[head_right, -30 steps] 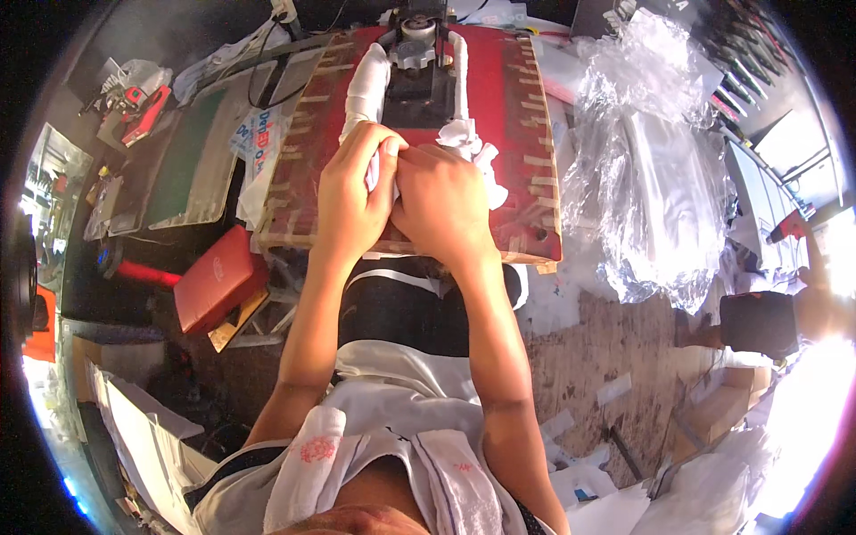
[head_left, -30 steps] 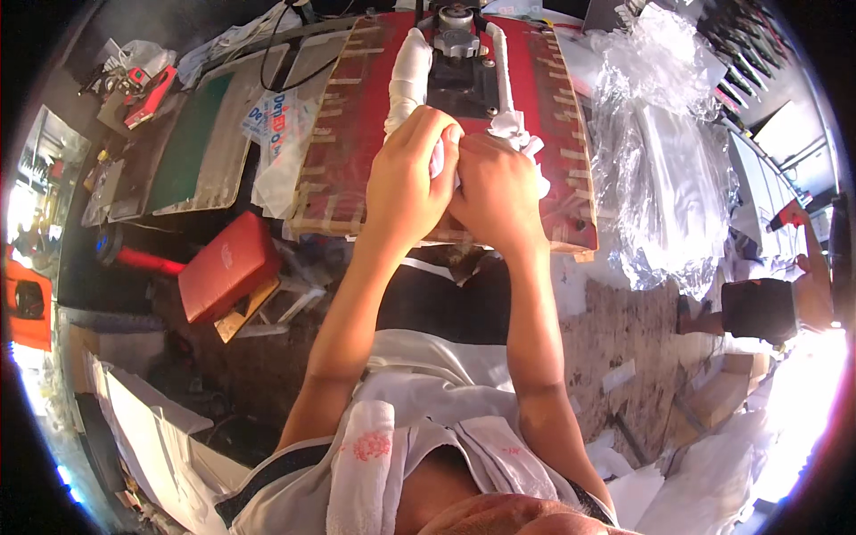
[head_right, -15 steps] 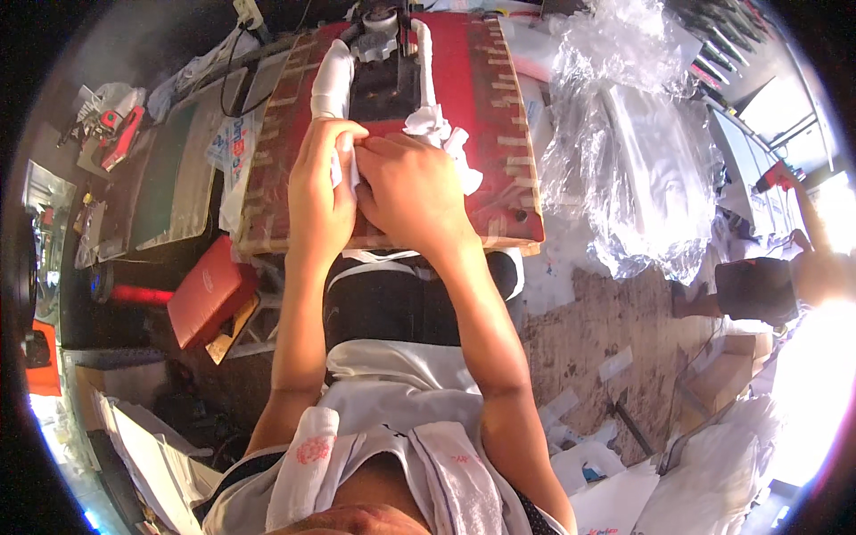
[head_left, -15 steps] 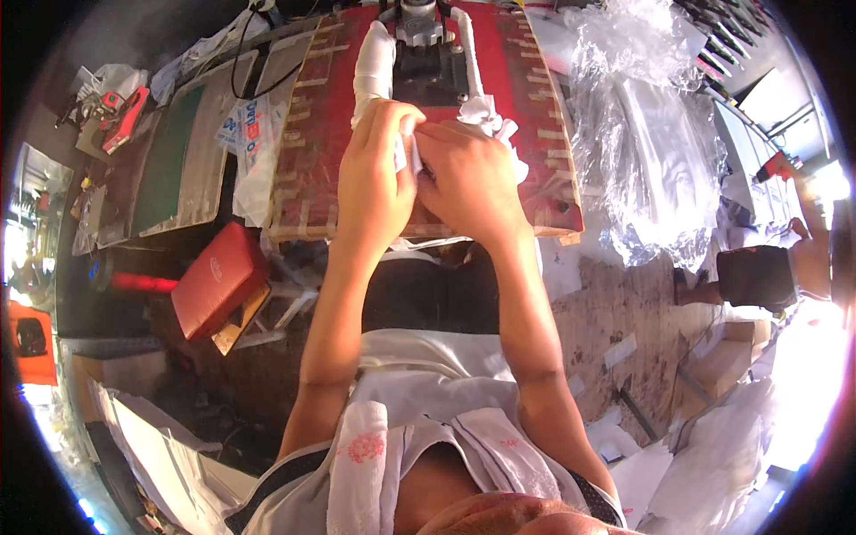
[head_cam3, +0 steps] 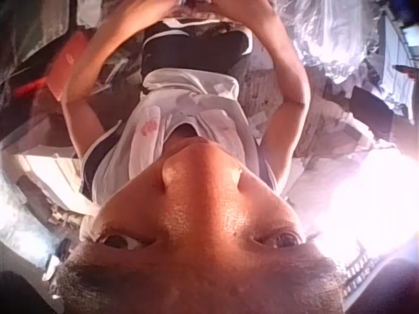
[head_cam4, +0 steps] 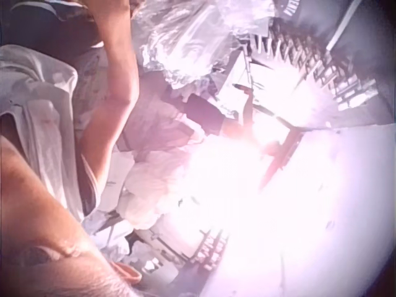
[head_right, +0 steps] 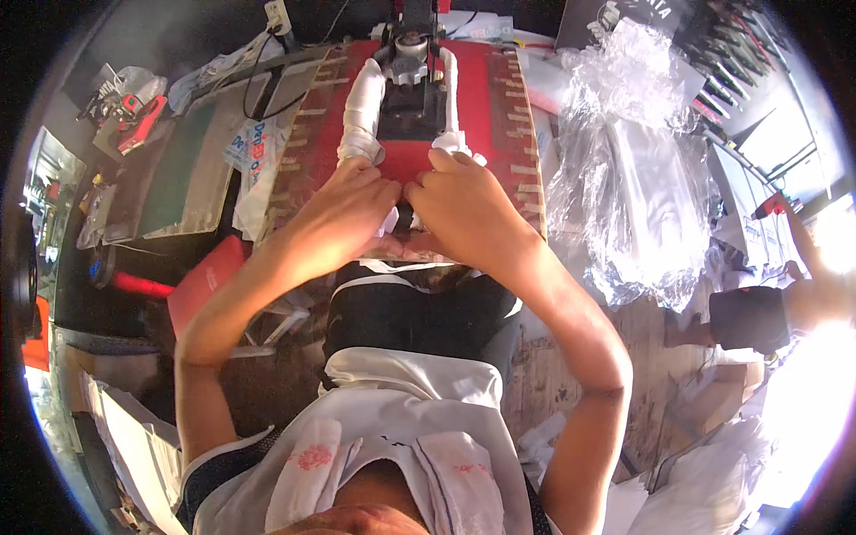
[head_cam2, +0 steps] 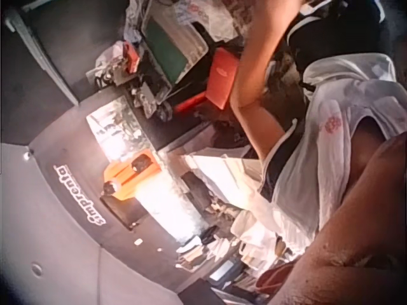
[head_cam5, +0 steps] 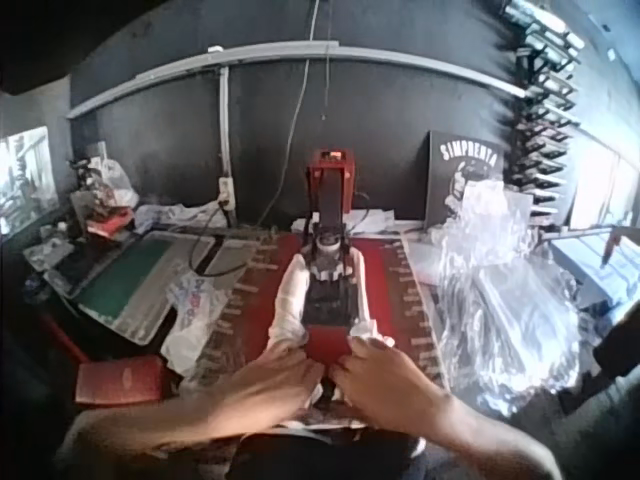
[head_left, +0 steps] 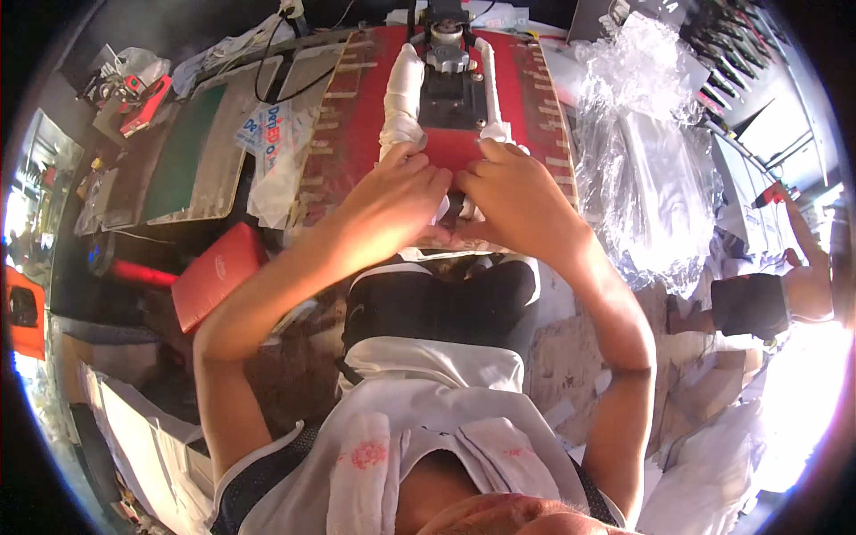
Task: The person prepares a white tote bag by aligning a stencil on it, then presses the stencil onto the bag using a manual heat press machine, and finally peels off the backing to reveal the printed design.
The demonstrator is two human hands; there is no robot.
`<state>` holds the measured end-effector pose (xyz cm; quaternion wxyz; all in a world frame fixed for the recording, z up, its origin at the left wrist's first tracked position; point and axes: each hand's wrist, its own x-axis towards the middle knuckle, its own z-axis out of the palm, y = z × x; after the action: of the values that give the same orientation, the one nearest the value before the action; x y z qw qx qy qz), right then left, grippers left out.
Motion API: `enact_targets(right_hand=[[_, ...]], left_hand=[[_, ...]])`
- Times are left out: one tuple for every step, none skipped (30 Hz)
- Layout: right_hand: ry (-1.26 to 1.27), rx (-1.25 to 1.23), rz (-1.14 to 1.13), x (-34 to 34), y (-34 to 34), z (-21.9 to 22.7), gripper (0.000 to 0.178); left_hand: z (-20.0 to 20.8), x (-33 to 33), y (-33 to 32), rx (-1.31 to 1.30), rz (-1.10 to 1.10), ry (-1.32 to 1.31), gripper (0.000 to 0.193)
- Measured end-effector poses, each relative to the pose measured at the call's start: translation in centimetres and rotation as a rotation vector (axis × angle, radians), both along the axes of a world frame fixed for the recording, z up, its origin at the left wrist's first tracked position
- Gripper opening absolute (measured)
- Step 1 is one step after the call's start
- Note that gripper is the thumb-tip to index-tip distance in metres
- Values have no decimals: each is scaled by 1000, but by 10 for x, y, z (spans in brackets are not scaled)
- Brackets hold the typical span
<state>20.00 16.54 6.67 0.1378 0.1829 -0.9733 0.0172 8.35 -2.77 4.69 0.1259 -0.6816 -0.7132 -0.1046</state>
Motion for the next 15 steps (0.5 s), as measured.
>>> enact_targets(right_hand=[[11,87,-17,-2,-3,0,44],[22,174,-34,-3,-7,-1,46],[34,260,-53,-3,-9,0,47],[25,240,-52,-3,-9,-1,49],[15,220,-51,-2,-8,-1,51],[6,199,-49,-2,-7,0,53],[-22,207,-56,-1,-7,-1,53],[-45,231,-57,-3,-8,1,53],[-68,254,-58,-4,-11,6,54],[-100,272,-62,-3,-12,6,54],[-8,310,-43,-2,-12,4,48],[86,348,-24,-1,-12,2,43],[180,388,-4,1,-12,1,38],[305,309,-106,7,-15,15,33],[447,221,-187,11,-23,41,29]], left_hand=[[-2,-4,2,-28,-2,34,48],[-2,-6,3,-57,-4,69,48],[-2,-6,3,-97,12,57,53],[-3,-5,5,-136,23,38,59],[-3,-6,7,-150,29,26,59],[-1,-6,8,-145,29,29,58],[-2,-6,8,-151,32,26,58],[-2,-6,8,-156,34,23,58],[0,-6,9,-173,56,48,50],[2,-4,9,-197,73,65,43],[5,-1,9,-220,90,83,36],[9,2,7,-201,93,98,30],[19,6,5,-180,97,113,23],[40,13,4,-67,132,153,17],[72,22,-3,42,193,207,12]])
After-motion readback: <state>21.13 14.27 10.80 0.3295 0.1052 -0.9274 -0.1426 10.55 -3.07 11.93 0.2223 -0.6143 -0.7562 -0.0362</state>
